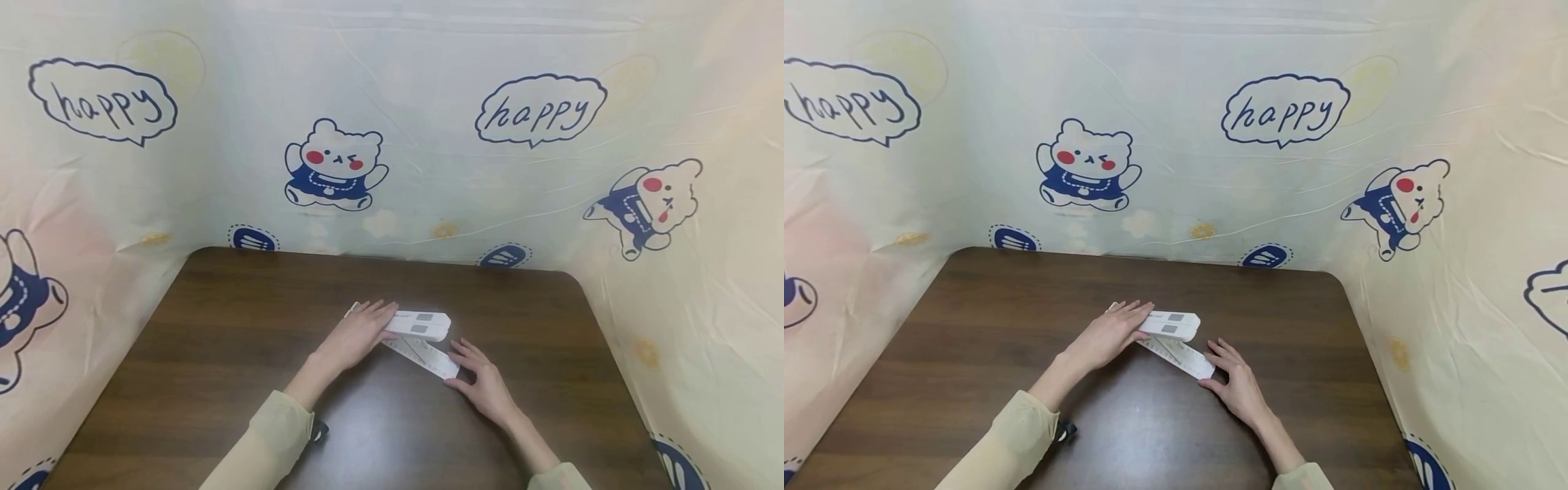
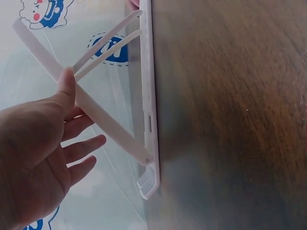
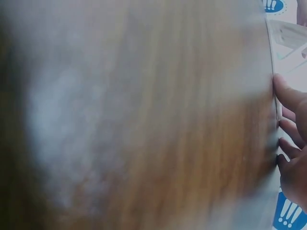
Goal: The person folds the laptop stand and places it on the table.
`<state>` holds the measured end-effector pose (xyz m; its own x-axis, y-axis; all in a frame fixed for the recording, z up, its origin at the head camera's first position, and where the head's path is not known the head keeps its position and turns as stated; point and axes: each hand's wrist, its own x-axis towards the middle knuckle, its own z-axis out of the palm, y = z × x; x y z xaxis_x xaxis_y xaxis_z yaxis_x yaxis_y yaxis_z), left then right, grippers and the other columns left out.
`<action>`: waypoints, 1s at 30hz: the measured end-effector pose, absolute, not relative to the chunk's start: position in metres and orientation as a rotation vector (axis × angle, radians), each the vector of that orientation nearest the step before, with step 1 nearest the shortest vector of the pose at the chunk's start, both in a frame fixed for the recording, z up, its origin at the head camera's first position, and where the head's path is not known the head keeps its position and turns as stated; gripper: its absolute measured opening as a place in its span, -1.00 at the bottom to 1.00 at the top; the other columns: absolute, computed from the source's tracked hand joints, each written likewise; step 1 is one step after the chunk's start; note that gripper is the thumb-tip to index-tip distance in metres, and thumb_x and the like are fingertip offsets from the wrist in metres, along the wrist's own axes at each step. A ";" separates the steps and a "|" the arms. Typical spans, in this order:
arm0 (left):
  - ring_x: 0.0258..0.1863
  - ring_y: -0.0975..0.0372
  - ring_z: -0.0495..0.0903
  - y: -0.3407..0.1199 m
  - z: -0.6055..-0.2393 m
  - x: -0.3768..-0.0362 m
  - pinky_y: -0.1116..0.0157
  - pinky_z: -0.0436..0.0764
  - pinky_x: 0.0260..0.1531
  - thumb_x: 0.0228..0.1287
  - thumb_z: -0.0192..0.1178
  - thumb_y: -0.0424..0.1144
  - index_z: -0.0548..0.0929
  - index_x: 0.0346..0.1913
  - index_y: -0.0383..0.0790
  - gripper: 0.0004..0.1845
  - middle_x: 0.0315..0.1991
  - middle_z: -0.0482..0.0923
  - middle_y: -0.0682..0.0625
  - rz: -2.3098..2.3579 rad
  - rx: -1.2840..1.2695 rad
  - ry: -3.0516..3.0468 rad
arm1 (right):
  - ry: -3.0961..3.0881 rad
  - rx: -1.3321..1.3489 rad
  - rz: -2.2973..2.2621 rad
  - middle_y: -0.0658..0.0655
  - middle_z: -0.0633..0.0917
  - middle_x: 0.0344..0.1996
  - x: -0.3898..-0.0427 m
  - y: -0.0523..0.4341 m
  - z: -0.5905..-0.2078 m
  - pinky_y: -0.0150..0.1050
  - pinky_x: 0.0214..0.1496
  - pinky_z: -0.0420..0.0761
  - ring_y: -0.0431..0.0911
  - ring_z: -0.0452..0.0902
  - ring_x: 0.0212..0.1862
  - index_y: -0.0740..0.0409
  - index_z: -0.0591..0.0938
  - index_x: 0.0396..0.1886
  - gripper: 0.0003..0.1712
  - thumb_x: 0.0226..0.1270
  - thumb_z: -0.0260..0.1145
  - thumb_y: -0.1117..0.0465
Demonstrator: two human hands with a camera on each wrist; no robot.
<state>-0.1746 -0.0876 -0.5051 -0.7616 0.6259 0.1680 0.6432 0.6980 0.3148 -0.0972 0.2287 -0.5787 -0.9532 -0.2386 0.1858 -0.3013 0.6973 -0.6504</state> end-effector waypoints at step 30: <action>0.42 -0.03 0.71 -0.083 -0.491 -0.179 -0.18 0.62 0.50 0.51 0.37 -0.33 0.60 0.51 -0.25 -0.44 0.45 0.68 -0.16 -0.495 -1.123 -2.826 | -2.566 0.546 1.195 0.21 0.73 0.40 -0.085 0.204 -0.607 -0.18 0.79 0.31 0.27 0.52 0.56 0.10 0.76 -0.09 -0.46 -0.03 0.81 0.06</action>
<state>-0.1787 -0.0831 -0.4908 -0.7327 0.6583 0.1730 0.6778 0.6828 0.2725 -0.0850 0.2040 -0.6066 -0.8962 -0.2259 0.3819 -0.4377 0.5912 -0.6774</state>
